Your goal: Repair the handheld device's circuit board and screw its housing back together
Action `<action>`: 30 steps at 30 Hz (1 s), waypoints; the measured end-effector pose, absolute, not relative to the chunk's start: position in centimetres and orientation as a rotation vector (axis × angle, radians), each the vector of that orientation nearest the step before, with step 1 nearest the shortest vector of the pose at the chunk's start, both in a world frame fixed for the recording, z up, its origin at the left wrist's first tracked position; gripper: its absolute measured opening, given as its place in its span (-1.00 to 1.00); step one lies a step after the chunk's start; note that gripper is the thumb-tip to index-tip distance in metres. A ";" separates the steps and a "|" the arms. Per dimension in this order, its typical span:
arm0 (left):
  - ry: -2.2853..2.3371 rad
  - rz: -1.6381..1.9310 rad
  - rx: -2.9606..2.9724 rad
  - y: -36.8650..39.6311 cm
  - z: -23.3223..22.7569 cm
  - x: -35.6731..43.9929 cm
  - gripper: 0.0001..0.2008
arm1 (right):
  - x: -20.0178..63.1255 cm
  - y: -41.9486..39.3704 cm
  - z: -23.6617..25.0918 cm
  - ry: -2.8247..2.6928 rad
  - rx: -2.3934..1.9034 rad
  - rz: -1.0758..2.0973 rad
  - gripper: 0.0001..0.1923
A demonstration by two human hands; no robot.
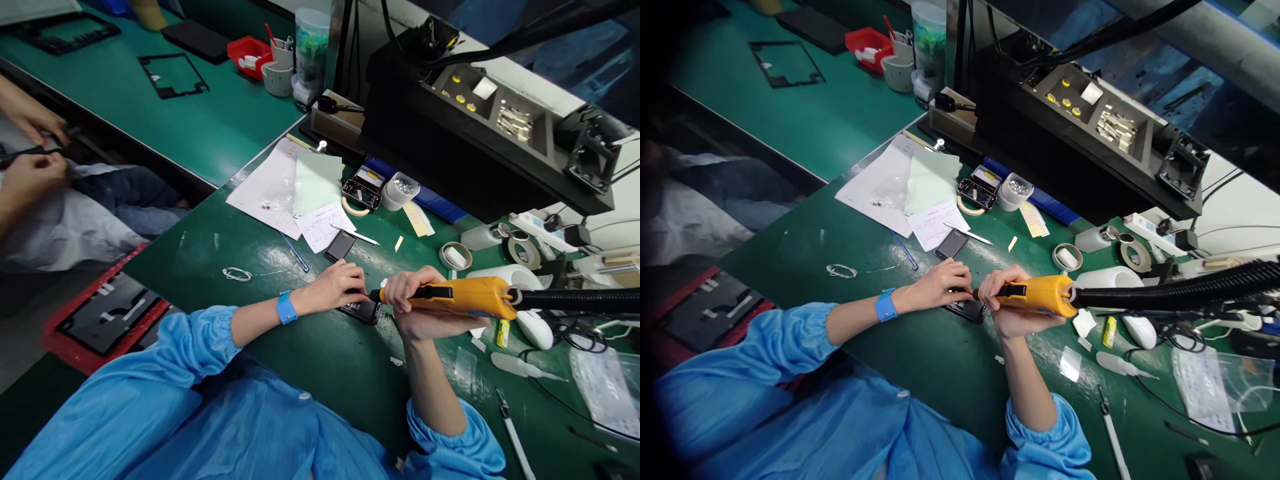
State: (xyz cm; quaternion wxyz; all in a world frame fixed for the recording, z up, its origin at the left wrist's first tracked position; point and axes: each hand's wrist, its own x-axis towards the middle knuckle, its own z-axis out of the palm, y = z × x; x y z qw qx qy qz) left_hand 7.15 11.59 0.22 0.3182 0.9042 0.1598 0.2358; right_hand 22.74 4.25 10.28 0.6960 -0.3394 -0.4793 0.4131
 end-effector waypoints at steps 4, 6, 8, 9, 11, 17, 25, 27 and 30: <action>0.410 0.624 2.346 11.6 0.3 7.1 -0.69 | 22.7 4.1 10.6 -1.059 -0.802 0.892 -0.13; 0.400 0.624 2.327 11.5 0.4 7.1 -0.69 | 22.7 4.0 10.6 -1.057 -0.793 0.886 -0.13; 0.387 0.621 2.306 11.5 0.6 7.2 -0.69 | 22.7 3.8 10.6 -1.061 -0.752 0.894 -0.15; 0.379 0.617 2.295 11.4 0.7 7.2 -0.70 | 22.7 3.8 10.5 -1.065 -0.730 0.903 -0.16; 0.356 0.604 2.273 11.4 0.9 7.1 -0.72 | 22.7 3.6 10.5 -1.077 -0.707 0.921 -0.17; 0.233 0.541 2.207 12.1 1.8 6.8 -0.83 | 22.4 2.5 10.7 -1.100 -0.737 0.920 -0.16; 0.414 0.575 2.190 12.2 1.0 7.0 -0.77 | 22.1 1.4 9.3 -1.156 -0.854 1.016 -0.12; 0.424 0.552 2.216 12.1 0.5 7.0 -0.78 | 22.1 1.3 8.8 -1.155 -0.879 1.045 -0.09; 0.419 0.525 2.255 12.0 0.2 7.0 -0.81 | 22.0 1.2 8.5 -1.140 -0.889 1.058 -0.09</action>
